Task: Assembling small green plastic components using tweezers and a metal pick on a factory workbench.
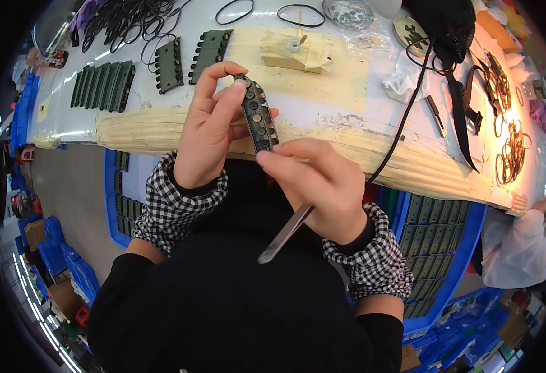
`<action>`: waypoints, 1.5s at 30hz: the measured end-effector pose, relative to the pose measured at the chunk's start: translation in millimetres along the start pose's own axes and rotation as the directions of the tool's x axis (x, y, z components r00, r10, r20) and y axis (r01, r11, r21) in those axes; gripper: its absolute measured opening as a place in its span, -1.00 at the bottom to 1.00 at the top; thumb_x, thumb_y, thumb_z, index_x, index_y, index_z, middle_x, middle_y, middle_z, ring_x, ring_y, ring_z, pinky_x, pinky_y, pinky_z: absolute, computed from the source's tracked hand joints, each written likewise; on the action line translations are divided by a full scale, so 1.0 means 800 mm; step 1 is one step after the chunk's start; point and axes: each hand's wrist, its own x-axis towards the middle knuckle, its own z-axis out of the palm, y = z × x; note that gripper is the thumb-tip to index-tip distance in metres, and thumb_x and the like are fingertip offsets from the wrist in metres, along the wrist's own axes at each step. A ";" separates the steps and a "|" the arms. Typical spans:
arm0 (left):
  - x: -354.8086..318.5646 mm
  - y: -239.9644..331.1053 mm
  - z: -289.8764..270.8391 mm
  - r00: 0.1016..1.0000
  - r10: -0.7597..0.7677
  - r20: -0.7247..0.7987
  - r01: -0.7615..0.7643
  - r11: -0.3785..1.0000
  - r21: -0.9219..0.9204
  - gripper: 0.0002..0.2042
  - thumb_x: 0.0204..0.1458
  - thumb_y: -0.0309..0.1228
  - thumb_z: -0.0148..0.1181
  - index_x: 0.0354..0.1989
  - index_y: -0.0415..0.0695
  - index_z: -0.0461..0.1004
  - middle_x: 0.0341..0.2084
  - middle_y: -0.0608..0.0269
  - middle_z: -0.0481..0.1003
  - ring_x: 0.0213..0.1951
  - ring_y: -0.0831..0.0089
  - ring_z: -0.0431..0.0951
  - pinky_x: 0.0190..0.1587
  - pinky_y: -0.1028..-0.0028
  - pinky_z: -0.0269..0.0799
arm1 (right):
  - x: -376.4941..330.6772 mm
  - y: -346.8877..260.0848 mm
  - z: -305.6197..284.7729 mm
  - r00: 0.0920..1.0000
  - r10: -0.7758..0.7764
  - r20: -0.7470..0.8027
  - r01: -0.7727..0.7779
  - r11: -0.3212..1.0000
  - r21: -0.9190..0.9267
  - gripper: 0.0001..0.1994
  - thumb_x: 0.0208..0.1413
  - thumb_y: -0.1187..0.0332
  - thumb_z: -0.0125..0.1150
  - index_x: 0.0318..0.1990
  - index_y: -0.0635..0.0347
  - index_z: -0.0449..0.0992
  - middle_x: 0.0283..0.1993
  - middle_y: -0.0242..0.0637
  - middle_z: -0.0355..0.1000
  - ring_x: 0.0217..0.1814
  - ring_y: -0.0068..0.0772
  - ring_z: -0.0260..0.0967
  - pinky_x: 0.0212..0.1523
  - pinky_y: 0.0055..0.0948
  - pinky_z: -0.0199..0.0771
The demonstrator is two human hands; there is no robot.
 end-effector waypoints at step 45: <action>0.005 -0.010 -0.009 0.999 0.012 -0.042 -0.009 0.997 0.072 -0.76 0.25 -0.37 -0.06 0.06 -0.01 0.20 -0.33 0.26 0.48 -0.24 0.44 0.59 -0.23 0.45 0.53 | -0.016 -0.004 0.025 0.979 -0.189 0.076 0.203 0.889 -0.410 -0.78 -0.10 0.49 0.23 -0.22 0.25 0.51 -0.43 -0.37 0.30 -0.62 -0.57 0.24 -0.60 -0.56 0.22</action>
